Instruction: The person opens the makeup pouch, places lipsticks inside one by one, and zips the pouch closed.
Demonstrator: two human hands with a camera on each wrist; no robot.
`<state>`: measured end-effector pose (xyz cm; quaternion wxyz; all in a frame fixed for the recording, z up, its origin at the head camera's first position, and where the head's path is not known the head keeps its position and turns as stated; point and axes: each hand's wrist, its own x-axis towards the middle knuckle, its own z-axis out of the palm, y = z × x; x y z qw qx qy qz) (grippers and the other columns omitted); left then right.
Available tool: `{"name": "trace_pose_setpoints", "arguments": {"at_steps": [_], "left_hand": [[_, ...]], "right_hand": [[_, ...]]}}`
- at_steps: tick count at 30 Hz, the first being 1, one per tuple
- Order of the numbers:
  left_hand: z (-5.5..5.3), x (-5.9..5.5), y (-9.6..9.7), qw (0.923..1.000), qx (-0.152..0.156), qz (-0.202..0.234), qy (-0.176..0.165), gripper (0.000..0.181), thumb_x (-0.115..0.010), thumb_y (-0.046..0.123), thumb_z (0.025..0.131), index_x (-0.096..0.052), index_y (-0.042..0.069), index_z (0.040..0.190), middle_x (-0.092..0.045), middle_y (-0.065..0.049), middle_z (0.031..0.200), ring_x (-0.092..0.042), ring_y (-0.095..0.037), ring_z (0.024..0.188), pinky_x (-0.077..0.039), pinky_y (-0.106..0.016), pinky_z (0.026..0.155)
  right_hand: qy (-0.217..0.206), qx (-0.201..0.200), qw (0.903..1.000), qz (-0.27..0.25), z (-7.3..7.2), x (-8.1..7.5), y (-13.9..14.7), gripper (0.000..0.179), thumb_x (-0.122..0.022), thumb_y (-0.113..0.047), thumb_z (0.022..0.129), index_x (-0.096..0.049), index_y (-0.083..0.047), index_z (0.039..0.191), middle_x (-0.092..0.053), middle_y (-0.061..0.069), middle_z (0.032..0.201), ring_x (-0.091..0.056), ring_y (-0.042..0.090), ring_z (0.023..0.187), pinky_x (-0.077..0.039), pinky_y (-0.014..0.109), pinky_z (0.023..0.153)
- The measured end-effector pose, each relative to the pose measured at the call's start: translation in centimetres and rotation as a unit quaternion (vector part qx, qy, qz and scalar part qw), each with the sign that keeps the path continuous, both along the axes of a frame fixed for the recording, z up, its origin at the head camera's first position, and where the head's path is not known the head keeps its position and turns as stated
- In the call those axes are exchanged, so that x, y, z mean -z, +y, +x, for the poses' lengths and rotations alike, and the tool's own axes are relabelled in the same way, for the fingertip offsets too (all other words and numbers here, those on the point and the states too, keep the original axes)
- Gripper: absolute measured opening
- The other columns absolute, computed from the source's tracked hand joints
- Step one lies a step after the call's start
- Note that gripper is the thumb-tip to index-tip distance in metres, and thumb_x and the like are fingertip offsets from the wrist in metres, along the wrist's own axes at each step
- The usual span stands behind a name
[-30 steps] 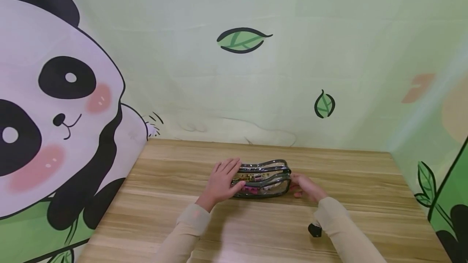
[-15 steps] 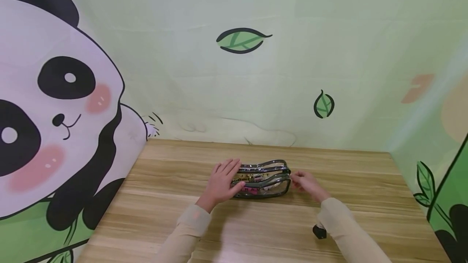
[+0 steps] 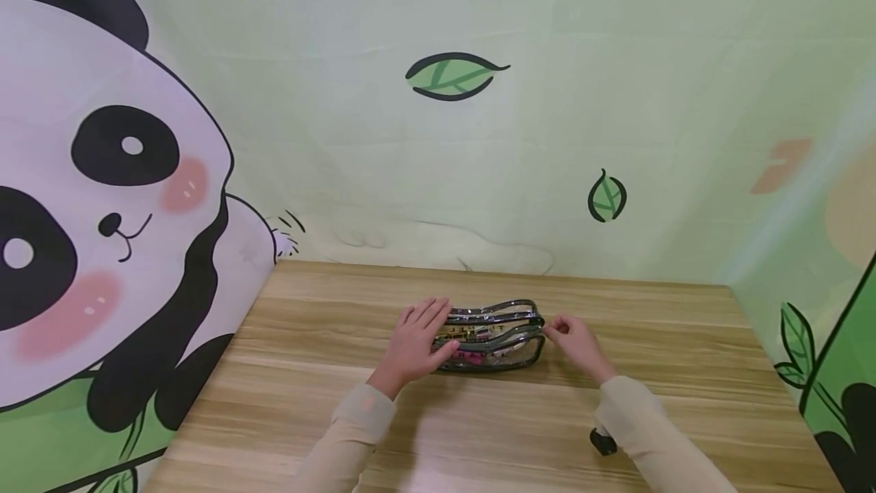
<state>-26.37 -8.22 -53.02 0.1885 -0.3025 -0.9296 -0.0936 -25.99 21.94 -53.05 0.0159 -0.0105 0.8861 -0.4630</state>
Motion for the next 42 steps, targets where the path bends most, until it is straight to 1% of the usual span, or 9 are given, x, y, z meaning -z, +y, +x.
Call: {"name": "trace_pose_setpoints", "arguments": {"at_steps": [5,9,11,17,20,28,34,39,42], "left_hand": [[-0.1,0.2,0.0,1.0,0.001,0.003,0.005,0.071,-0.019,0.061,0.086,-0.038,0.013,0.135,-0.039,0.0,0.138,-0.035,-0.021,0.126,-0.033,-0.048,0.097],[0.0,0.2,0.0,1.0,0.0,-0.002,0.002,0.072,-0.017,0.062,0.086,-0.037,0.014,0.135,-0.039,0.0,0.138,-0.035,-0.02,0.127,-0.032,-0.046,0.098],[0.0,0.2,0.0,1.0,-0.002,-0.003,-0.002,0.073,-0.014,0.063,0.085,-0.036,0.014,0.136,-0.038,0.001,0.139,-0.034,-0.02,0.127,-0.031,-0.045,0.099],[0.0,0.2,0.0,1.0,-0.005,-0.002,-0.006,0.076,-0.01,0.064,0.084,-0.036,0.015,0.136,-0.038,0.001,0.139,-0.033,-0.019,0.128,-0.03,-0.045,0.099],[0.0,0.2,0.0,1.0,-0.004,0.0,-0.003,0.077,-0.009,0.065,0.084,-0.036,0.015,0.136,-0.038,0.001,0.139,-0.034,-0.02,0.128,-0.031,-0.044,0.099],[0.1,0.1,-0.1,1.0,-0.003,0.005,-0.008,0.079,-0.009,0.066,0.083,-0.038,0.014,0.135,-0.04,0.0,0.137,-0.034,-0.02,0.127,-0.031,-0.045,0.098],[0.0,0.3,-0.1,0.9999,-0.002,0.015,-0.007,0.079,-0.01,0.066,0.083,-0.04,0.013,0.133,-0.041,0.0,0.137,-0.035,-0.021,0.127,-0.031,-0.044,0.098],[0.0,0.5,-0.2,0.9998,-0.001,0.02,0.0,0.079,-0.012,0.066,0.083,-0.042,0.012,0.132,-0.042,0.0,0.136,-0.035,-0.021,0.126,-0.032,-0.045,0.097],[0.0,0.5,-0.2,0.9998,0.0,0.019,0.001,0.078,-0.013,0.066,0.083,-0.042,0.012,0.132,-0.042,0.0,0.136,-0.035,-0.021,0.126,-0.032,-0.045,0.097]], "right_hand": [[0.029,0.003,0.9987,0.042,0.2,-0.3,-0.3,0.012,-0.056,-0.012,0.082,-0.056,-0.001,0.077,-0.054,0.006,0.071,-0.045,0.012,0.065,-0.038,0.023,0.058],[0.047,0.008,0.9969,0.063,0.3,-0.3,-0.5,0.006,-0.056,-0.008,0.079,-0.056,-0.003,0.076,-0.054,0.007,0.072,-0.046,0.014,0.066,-0.039,0.024,0.059],[0.063,0.008,0.9951,0.076,0.3,-0.2,-0.6,0.006,-0.056,-0.008,0.078,-0.056,-0.003,0.075,-0.054,0.007,0.072,-0.047,0.015,0.066,-0.039,0.025,0.059],[0.135,0.011,0.9837,0.118,0.4,0.0,-0.7,0.005,-0.056,-0.006,0.074,-0.054,-0.006,0.069,-0.053,0.005,0.071,-0.045,0.015,0.065,-0.037,0.026,0.059],[0.156,0.012,0.9787,0.133,0.4,0.0,-0.8,0.006,-0.057,-0.005,0.073,-0.053,-0.008,0.068,-0.052,0.004,0.07,-0.043,0.015,0.066,-0.036,0.026,0.059],[0.191,0.022,0.9728,0.13,0.8,-0.6,-1.2,0.007,-0.056,-0.005,0.072,-0.051,-0.008,0.068,-0.051,0.003,0.069,-0.043,0.015,0.065,-0.036,0.025,0.058],[0.236,0.027,0.9637,0.123,1.1,-1.3,-1.8,0.008,-0.056,-0.005,0.072,-0.05,-0.008,0.067,-0.05,0.003,0.068,-0.044,0.013,0.065,-0.037,0.024,0.057],[0.253,0.029,0.9582,0.13,1.2,-1.4,-2.0,0.008,-0.057,-0.005,0.072,-0.05,-0.008,0.068,-0.05,0.002,0.067,-0.043,0.012,0.064,-0.036,0.023,0.056],[0.272,0.032,0.9526,0.134,1.2,-1.4,-2.1,0.009,-0.057,-0.004,0.071,-0.05,-0.008,0.067,-0.05,0.001,0.066,-0.043,0.012,0.063,-0.036,0.023,0.055]]}}
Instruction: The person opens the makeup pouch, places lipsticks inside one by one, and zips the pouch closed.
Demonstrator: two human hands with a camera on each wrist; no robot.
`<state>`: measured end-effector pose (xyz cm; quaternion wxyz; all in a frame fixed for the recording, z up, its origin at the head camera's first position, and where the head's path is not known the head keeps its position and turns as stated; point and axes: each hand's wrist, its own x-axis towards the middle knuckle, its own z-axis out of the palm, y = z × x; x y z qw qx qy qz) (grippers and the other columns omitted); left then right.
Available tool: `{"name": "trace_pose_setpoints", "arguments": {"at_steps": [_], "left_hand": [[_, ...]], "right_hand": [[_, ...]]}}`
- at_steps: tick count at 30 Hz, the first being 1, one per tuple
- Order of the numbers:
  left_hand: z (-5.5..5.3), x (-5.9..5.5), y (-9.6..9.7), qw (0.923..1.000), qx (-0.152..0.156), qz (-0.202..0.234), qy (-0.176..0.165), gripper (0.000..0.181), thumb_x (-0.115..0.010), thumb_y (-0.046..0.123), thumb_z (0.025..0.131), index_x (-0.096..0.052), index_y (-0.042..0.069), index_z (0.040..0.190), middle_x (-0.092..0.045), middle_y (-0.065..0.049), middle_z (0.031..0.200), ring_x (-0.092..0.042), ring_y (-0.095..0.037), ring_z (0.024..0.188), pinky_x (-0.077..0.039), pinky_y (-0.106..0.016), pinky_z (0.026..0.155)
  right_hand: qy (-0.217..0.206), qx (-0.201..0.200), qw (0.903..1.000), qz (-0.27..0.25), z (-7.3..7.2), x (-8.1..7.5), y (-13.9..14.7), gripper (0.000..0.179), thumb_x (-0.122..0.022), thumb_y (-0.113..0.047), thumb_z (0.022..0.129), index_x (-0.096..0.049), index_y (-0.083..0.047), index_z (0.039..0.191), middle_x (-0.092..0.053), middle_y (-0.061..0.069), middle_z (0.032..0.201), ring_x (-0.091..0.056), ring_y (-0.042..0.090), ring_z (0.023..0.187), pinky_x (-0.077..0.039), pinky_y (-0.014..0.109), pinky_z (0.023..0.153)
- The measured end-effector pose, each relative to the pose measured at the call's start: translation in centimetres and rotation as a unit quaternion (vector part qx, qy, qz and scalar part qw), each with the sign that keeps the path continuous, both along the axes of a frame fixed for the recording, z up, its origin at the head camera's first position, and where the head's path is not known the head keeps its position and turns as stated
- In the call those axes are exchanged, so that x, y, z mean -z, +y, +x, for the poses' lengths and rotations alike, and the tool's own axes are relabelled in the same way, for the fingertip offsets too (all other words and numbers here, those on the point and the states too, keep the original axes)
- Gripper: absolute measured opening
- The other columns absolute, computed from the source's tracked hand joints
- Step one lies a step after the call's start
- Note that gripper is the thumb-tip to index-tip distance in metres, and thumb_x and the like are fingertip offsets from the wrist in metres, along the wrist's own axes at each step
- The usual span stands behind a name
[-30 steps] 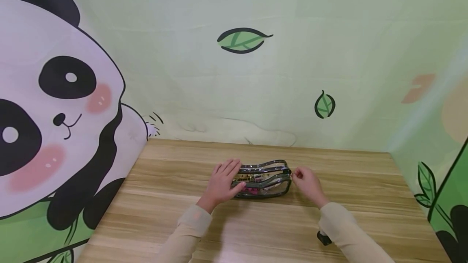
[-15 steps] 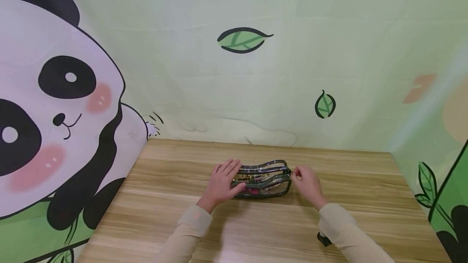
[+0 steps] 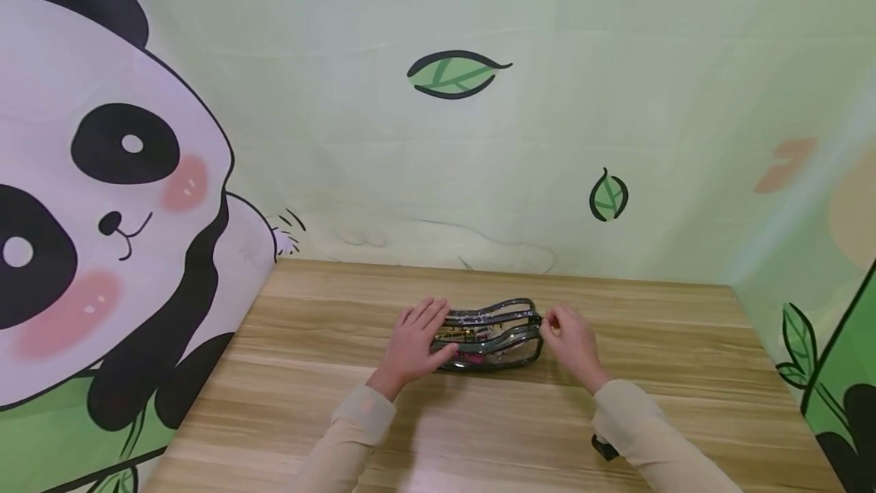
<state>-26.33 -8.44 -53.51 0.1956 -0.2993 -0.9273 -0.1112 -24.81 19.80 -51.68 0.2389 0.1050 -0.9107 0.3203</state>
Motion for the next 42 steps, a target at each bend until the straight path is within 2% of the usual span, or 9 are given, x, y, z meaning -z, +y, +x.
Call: {"name": "trace_pose_setpoints", "arguments": {"at_steps": [7,14,18,25,31,38,42], "left_hand": [[0.1,0.0,0.2,1.0,-0.001,0.0,-0.002,0.078,-0.014,0.066,0.083,-0.044,0.012,0.131,-0.042,0.0,0.136,-0.035,-0.021,0.127,-0.032,-0.044,0.097],[0.0,0.2,0.2,0.9999,0.002,0.009,0.012,0.079,-0.014,0.066,0.083,-0.046,0.011,0.129,-0.044,-0.001,0.134,-0.036,-0.022,0.126,-0.033,-0.044,0.097],[0.1,0.3,0.1,0.9997,0.005,0.015,0.019,0.076,-0.019,0.065,0.084,-0.046,0.011,0.129,-0.045,-0.001,0.134,-0.037,-0.022,0.125,-0.033,-0.045,0.096],[0.0,0.6,0.1,0.9989,0.011,0.022,0.039,0.075,-0.022,0.064,0.084,-0.047,0.009,0.128,-0.046,-0.003,0.132,-0.037,-0.024,0.124,-0.035,-0.045,0.095],[-0.1,0.7,0.2,0.9994,0.012,0.027,0.021,0.076,-0.022,0.064,0.084,-0.046,0.008,0.129,-0.044,-0.004,0.134,-0.036,-0.025,0.126,-0.034,-0.044,0.099],[0.0,0.7,0.4,0.9993,0.017,0.028,0.018,0.068,-0.045,0.054,0.081,-0.046,0.006,0.129,-0.045,-0.006,0.133,-0.035,-0.028,0.126,-0.032,-0.043,0.101],[0.0,0.7,0.5,0.9987,0.021,0.034,0.031,0.069,-0.037,0.059,0.083,-0.047,0.006,0.127,-0.046,-0.005,0.132,-0.035,-0.028,0.126,-0.031,-0.043,0.102]], "right_hand": [[0.073,-0.017,0.9972,0.006,-0.2,-0.2,-0.4,0.01,-0.058,-0.001,0.068,-0.05,-0.007,0.066,-0.051,0.002,0.065,-0.044,0.011,0.062,-0.038,0.024,0.054],[0.108,-0.022,0.9936,0.025,-0.1,-0.7,-0.8,0.01,-0.06,-0.002,0.066,-0.052,-0.007,0.065,-0.053,0.002,0.064,-0.047,0.012,0.06,-0.04,0.025,0.053],[0.13,-0.021,0.9907,0.031,-0.1,-0.9,-1.1,0.008,-0.061,-0.002,0.066,-0.054,-0.006,0.065,-0.055,0.004,0.064,-0.049,0.014,0.059,-0.041,0.026,0.053],[0.153,-0.01,0.9869,0.05,-0.2,-0.9,-1.7,0.008,-0.06,-0.003,0.066,-0.054,-0.008,0.064,-0.055,0.002,0.063,-0.048,0.013,0.057,-0.041,0.025,0.052],[0.164,-0.008,0.9846,0.06,-0.2,-1.0,-2.2,0.008,-0.06,-0.003,0.065,-0.054,-0.008,0.063,-0.055,0.002,0.061,-0.048,0.015,0.056,-0.042,0.027,0.052],[0.192,-0.022,0.9775,0.084,-0.2,-0.9,-2.8,0.007,-0.06,-0.004,0.063,-0.053,-0.007,0.062,-0.052,0.002,0.06,-0.048,0.019,0.058,-0.04,0.03,0.053],[0.183,-0.029,0.9779,0.098,0.0,-1.0,-3.2,0.007,-0.06,-0.006,0.064,-0.053,-0.007,0.062,-0.052,0.002,0.061,-0.048,0.019,0.058,-0.039,0.03,0.054]]}}
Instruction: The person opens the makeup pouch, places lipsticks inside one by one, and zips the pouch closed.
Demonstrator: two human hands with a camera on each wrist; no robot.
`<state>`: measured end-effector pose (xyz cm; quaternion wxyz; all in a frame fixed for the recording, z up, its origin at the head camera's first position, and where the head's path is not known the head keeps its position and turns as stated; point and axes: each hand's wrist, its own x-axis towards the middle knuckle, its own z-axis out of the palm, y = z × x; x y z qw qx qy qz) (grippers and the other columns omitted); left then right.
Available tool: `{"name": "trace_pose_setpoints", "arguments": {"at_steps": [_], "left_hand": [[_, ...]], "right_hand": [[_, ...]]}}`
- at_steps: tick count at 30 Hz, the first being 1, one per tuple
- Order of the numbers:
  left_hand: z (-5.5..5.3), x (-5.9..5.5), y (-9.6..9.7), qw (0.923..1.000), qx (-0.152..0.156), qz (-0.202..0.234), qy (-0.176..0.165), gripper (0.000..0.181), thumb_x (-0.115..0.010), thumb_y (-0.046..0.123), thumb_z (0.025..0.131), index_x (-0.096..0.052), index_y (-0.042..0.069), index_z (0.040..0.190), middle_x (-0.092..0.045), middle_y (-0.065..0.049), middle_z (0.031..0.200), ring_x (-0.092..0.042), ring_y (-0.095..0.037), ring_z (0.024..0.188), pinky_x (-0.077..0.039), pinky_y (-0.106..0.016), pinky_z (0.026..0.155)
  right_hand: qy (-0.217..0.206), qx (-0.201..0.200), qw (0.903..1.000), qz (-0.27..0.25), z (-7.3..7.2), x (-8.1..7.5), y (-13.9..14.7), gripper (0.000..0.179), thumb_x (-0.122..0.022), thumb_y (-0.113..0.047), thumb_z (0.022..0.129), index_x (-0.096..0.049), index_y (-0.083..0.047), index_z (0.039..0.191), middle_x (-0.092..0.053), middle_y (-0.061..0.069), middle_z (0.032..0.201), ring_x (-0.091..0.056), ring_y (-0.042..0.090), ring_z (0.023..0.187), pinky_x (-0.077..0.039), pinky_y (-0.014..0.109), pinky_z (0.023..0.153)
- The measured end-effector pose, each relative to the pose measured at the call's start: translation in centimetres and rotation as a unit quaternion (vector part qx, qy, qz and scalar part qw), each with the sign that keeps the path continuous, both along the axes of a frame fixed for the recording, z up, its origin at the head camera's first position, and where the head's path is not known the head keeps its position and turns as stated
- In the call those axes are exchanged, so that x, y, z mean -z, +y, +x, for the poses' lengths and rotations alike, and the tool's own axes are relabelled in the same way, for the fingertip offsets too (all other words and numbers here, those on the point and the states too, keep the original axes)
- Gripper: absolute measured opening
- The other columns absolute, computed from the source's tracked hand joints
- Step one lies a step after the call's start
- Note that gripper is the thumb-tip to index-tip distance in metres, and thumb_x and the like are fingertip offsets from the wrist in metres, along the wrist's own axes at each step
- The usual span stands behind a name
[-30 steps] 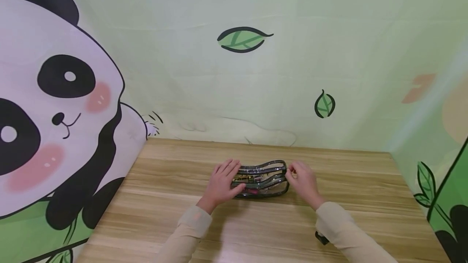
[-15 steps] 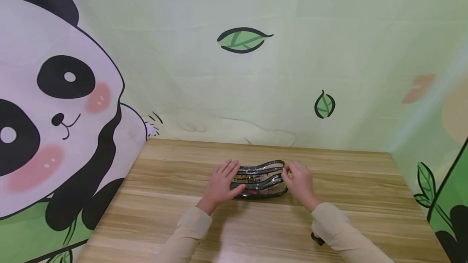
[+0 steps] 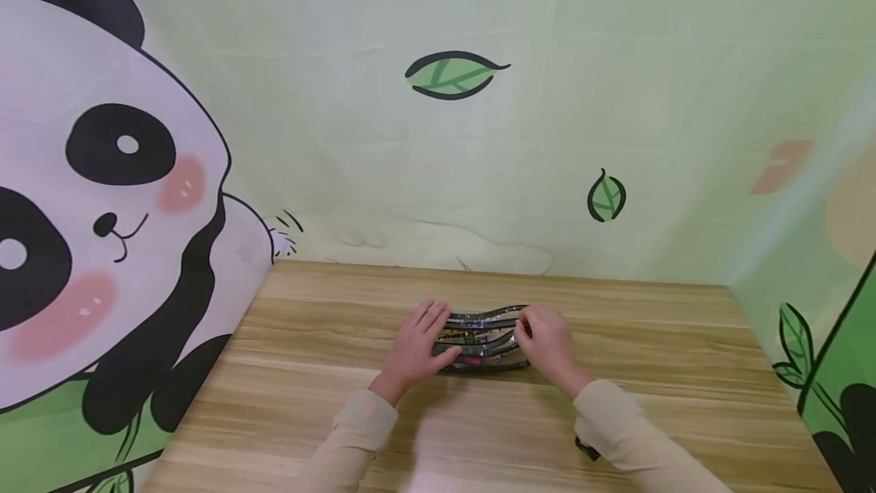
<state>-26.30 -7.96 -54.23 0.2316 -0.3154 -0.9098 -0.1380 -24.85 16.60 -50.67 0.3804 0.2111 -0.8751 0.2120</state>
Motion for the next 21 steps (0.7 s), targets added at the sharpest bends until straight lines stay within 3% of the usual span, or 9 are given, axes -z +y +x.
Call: {"name": "trace_pose_setpoints", "arguments": {"at_steps": [4,21], "left_hand": [[-0.1,0.2,0.0,0.9998,0.004,0.01,0.017,0.072,-0.031,0.061,0.084,-0.049,0.005,0.125,-0.047,-0.006,0.131,-0.037,-0.028,0.125,-0.032,-0.043,0.101],[-0.1,0.5,0.1,0.9982,0.007,0.03,0.052,0.067,-0.038,0.059,0.083,-0.054,0.005,0.12,-0.052,-0.006,0.125,-0.04,-0.026,0.123,-0.033,-0.039,0.1]], "right_hand": [[-0.009,0.003,1.0,0.002,0.0,0.1,-0.3,0.007,-0.06,-0.006,0.064,-0.053,-0.007,0.063,-0.054,0.002,0.063,-0.049,0.02,0.06,-0.041,0.03,0.055],[0.004,-0.012,0.999,0.043,0.1,0.1,-2.0,0.008,-0.06,-0.007,0.063,-0.053,-0.008,0.063,-0.054,0.001,0.063,-0.048,0.018,0.059,-0.041,0.029,0.055]]}}
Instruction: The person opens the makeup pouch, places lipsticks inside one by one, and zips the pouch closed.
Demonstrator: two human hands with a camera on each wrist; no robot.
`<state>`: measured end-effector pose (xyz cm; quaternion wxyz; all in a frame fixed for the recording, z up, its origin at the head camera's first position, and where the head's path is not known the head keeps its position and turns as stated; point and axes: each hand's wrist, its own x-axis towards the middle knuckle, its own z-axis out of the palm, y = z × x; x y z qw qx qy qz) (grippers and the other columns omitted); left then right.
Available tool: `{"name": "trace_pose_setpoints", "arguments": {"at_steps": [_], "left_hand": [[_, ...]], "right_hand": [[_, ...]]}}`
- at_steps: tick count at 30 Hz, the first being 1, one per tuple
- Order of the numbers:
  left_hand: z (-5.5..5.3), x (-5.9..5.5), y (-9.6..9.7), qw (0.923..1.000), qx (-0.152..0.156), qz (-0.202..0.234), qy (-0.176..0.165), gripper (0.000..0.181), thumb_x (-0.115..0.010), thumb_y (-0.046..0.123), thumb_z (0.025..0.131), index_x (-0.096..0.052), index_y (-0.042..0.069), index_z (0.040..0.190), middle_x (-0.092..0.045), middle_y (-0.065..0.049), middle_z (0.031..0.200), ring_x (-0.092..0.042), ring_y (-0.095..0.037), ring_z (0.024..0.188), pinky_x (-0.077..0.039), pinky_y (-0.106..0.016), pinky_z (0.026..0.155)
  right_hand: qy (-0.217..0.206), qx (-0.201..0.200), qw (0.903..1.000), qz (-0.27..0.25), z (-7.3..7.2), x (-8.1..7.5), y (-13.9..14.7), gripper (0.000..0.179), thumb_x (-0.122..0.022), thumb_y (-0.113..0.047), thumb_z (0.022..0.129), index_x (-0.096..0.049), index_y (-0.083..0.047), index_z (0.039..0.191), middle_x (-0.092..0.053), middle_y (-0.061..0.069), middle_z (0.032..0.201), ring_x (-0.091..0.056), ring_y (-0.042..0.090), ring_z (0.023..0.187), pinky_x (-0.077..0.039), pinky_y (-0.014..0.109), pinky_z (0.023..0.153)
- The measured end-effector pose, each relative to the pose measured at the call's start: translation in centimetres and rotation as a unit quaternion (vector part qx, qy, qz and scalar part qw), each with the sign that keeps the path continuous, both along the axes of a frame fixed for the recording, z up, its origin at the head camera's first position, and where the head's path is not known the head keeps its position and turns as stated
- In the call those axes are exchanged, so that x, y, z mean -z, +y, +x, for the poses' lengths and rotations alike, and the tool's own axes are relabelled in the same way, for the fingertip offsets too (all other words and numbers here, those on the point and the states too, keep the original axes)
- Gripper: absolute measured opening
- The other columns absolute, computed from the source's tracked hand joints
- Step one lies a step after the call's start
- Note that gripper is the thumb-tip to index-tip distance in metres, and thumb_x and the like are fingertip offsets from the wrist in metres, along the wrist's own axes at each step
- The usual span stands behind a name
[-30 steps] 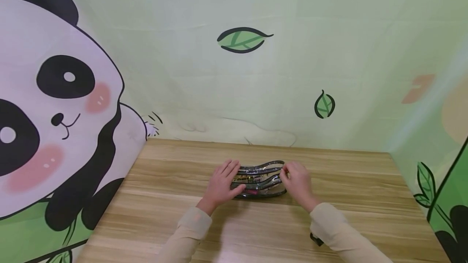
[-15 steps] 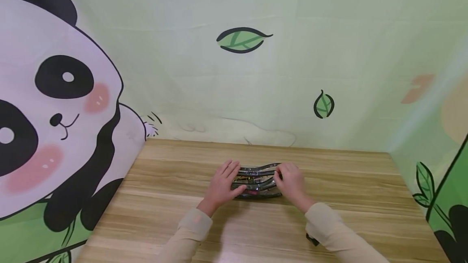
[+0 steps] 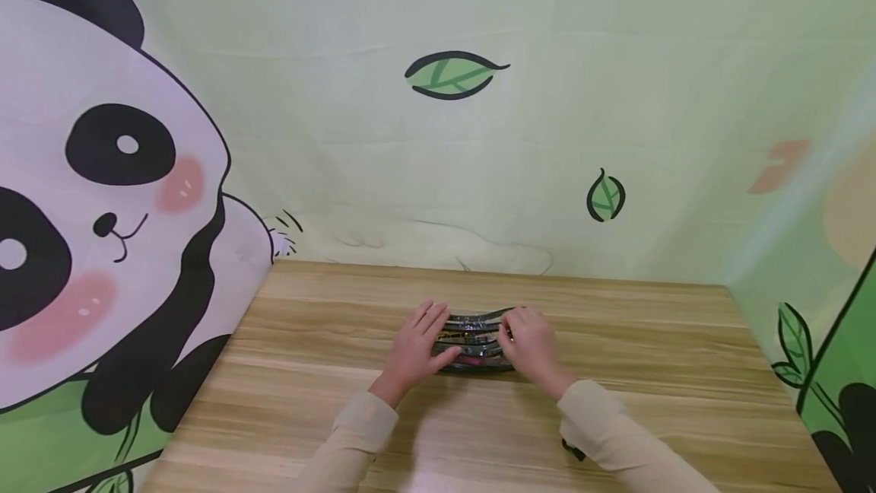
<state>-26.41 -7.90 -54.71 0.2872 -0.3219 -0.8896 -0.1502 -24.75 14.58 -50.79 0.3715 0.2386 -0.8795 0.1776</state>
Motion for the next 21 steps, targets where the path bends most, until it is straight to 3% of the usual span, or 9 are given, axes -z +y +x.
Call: {"name": "trace_pose_setpoints", "arguments": {"at_steps": [9,21], "left_hand": [[0.2,0.1,0.1,0.9994,-0.002,0.02,-0.027,0.068,-0.036,0.059,0.084,-0.053,0.005,0.121,-0.052,-0.006,0.126,-0.04,-0.028,0.123,-0.034,-0.042,0.1],[0.3,0.1,0.4,0.9995,-0.004,0.03,-0.012,0.069,-0.03,0.059,0.085,-0.055,0.005,0.119,-0.054,-0.007,0.123,-0.044,-0.03,0.12,-0.036,-0.04,0.098]], "right_hand": [[-0.006,0.004,0.9999,-0.009,0.0,0.1,-0.7,0.007,-0.059,-0.007,0.065,-0.052,-0.009,0.064,-0.053,0.001,0.062,-0.048,0.018,0.059,-0.04,0.029,0.056],[-0.031,0.01,0.9995,-0.002,0.2,0.3,-1.7,0.009,-0.061,-0.008,0.066,-0.052,-0.011,0.064,-0.054,0.0,0.064,-0.048,0.017,0.062,-0.039,0.029,0.056]]}}
